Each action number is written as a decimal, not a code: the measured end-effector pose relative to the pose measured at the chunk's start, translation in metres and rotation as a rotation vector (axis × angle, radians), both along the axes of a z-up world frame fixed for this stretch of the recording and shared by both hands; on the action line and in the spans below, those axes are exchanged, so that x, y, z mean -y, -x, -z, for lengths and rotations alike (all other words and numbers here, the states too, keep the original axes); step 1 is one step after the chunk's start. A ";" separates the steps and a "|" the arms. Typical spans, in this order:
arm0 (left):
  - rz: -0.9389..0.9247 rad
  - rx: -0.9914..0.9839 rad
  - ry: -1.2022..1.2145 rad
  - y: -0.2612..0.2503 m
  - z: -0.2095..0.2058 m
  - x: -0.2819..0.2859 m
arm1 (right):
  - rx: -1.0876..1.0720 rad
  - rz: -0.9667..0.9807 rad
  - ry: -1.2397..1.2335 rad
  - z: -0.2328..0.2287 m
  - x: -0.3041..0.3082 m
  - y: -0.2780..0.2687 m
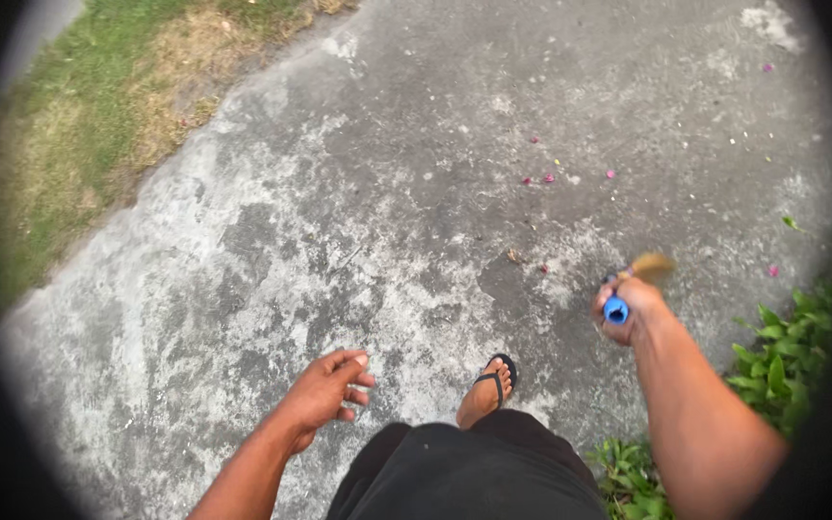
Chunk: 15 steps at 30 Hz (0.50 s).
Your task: The person sweeps debris from a concrete walkway into an open drainage grate using a broom.
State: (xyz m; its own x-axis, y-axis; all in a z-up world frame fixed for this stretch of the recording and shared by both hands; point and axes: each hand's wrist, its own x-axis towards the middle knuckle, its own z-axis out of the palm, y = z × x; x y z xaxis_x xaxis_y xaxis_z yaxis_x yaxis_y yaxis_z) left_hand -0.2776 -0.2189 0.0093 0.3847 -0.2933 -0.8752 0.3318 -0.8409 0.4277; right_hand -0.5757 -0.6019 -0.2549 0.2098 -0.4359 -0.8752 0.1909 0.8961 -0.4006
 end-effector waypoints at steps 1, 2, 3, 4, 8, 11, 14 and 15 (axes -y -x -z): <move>-0.013 0.007 0.007 0.003 0.000 -0.005 | 0.007 -0.013 0.007 -0.005 0.021 -0.011; -0.026 0.008 0.011 0.006 -0.001 -0.010 | 0.115 -0.037 -0.099 -0.013 0.041 -0.016; -0.049 -0.002 0.014 0.014 0.001 -0.019 | 0.209 -0.072 -0.210 -0.017 0.048 -0.016; -0.070 -0.006 0.018 0.019 0.003 -0.028 | 0.203 -0.093 -0.208 -0.022 0.043 -0.016; -0.204 0.029 0.100 0.037 0.007 -0.061 | 0.019 -0.504 0.051 -0.058 0.012 -0.030; -0.343 0.026 0.155 0.071 0.023 -0.100 | -0.248 -0.728 0.289 -0.074 -0.069 -0.015; -0.449 0.012 0.170 0.115 0.035 -0.138 | -0.288 -0.905 0.299 -0.108 -0.134 0.001; -0.465 -0.012 0.133 0.131 0.042 -0.150 | -0.322 -0.924 0.334 -0.119 -0.150 0.007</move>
State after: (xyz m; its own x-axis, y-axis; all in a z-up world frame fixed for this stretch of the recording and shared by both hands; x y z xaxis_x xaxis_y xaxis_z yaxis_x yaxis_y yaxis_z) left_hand -0.4088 -0.0691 -0.0323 0.4920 -0.2026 -0.8467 0.6648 -0.5406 0.5156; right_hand -0.5831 -0.4516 -0.1361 0.3634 -0.4548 -0.8131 -0.6752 0.4727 -0.5663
